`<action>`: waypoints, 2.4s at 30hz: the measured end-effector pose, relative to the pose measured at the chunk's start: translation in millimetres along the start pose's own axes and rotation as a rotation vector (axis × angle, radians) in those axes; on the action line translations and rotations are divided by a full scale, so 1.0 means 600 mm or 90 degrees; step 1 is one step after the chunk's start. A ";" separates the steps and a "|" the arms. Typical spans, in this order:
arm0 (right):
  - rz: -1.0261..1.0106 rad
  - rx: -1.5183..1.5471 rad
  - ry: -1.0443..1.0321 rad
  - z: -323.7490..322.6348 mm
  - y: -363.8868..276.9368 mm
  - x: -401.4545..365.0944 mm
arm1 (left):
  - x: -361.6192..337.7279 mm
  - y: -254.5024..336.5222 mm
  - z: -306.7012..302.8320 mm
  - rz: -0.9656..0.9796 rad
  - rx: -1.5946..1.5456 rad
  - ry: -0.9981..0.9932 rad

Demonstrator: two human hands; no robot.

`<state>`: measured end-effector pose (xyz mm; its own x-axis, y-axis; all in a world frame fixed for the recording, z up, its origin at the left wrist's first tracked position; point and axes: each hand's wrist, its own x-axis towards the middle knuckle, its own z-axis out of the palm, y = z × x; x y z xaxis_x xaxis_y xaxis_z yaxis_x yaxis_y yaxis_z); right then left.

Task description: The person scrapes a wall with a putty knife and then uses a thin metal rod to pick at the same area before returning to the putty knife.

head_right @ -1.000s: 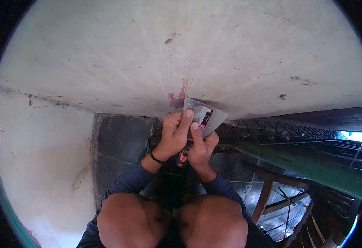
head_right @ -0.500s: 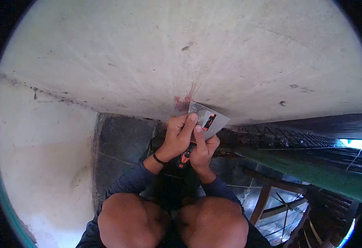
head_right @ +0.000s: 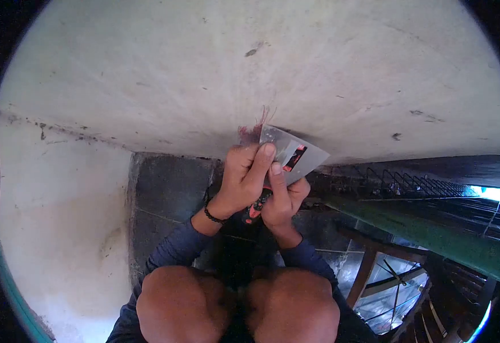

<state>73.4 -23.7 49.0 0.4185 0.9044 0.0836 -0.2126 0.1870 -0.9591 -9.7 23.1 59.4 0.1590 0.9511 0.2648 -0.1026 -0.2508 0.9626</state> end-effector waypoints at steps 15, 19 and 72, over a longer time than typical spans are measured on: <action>0.034 0.000 -0.005 -0.015 0.016 -0.010 | -0.023 -0.041 0.012 -0.066 -0.020 0.008; 0.016 -0.021 0.004 -0.015 0.025 -0.013 | -0.023 -0.048 0.006 -0.071 -0.026 -0.016; 0.057 -0.029 -0.010 -0.022 0.029 -0.012 | -0.035 -0.059 0.010 -0.104 -0.090 0.019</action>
<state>78.7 -31.9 28.0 0.3854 0.9228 0.0014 -0.2084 0.0885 -0.9740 -3.3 10.9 20.0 0.1566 0.9823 0.1025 -0.2149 -0.0674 0.9743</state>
